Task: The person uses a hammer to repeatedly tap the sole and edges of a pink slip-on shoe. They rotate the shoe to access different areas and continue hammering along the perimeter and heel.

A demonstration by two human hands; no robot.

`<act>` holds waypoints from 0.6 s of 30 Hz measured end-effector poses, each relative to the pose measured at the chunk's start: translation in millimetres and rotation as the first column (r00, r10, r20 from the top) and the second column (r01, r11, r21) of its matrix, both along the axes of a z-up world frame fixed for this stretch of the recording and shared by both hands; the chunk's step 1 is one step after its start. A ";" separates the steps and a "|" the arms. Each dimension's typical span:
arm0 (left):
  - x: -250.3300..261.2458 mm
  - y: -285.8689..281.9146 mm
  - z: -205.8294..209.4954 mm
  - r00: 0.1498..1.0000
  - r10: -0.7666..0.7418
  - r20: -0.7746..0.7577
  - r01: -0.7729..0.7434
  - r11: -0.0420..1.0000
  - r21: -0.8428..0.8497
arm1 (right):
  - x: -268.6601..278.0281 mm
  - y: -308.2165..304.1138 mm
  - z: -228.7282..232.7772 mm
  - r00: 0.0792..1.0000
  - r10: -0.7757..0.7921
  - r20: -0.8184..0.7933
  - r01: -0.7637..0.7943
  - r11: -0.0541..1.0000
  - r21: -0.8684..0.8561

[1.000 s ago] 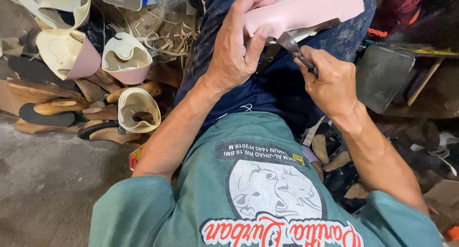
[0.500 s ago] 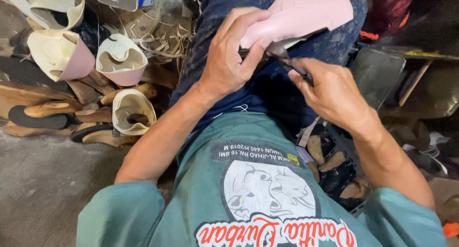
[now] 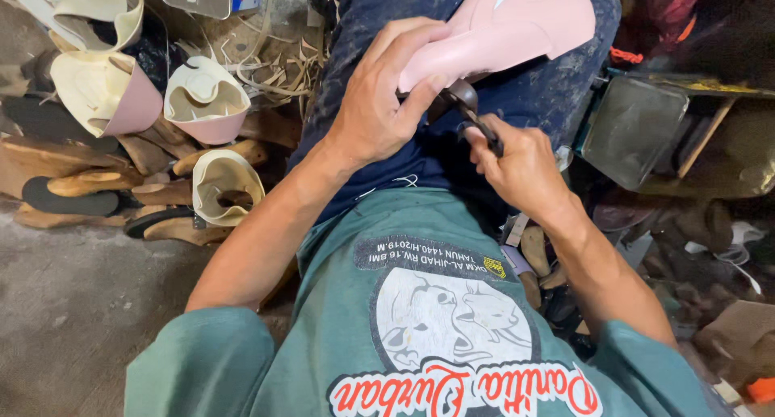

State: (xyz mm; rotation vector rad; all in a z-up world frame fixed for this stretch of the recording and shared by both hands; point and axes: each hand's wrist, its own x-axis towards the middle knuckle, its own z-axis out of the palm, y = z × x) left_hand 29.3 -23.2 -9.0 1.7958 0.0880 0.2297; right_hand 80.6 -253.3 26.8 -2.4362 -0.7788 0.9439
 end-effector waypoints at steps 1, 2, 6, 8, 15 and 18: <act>-0.5 2.1 5.1 0.994 -0.018 -0.112 0.014 0.999 -0.031 | 1.0 0.6 -2.2 1.000 -0.005 -0.016 0.005 1.000 0.021; -1.8 -0.2 5.4 0.994 -0.012 -0.109 0.009 1.000 -0.025 | -1.7 0.1 -2.4 1.000 0.001 -0.012 -0.001 1.000 0.027; 2.0 -1.5 1.3 0.995 0.070 -0.072 -0.066 0.997 0.049 | 13.0 2.9 8.6 0.995 0.068 0.077 -0.067 0.998 -0.015; -1.9 -3.2 -1.5 0.997 0.063 -0.034 -0.060 0.994 0.087 | 17.9 3.3 20.5 0.991 0.104 0.082 -0.104 0.995 0.001; -2.1 -5.9 -8.3 0.999 0.033 -0.007 -0.032 0.996 0.084 | -2.1 -1.0 -0.2 1.000 -0.011 -0.016 0.012 0.998 0.058; -1.9 -3.2 -3.4 0.999 0.008 -0.035 -0.006 0.998 0.065 | 0.9 3.1 -6.0 0.990 -0.051 -0.132 0.062 0.995 0.084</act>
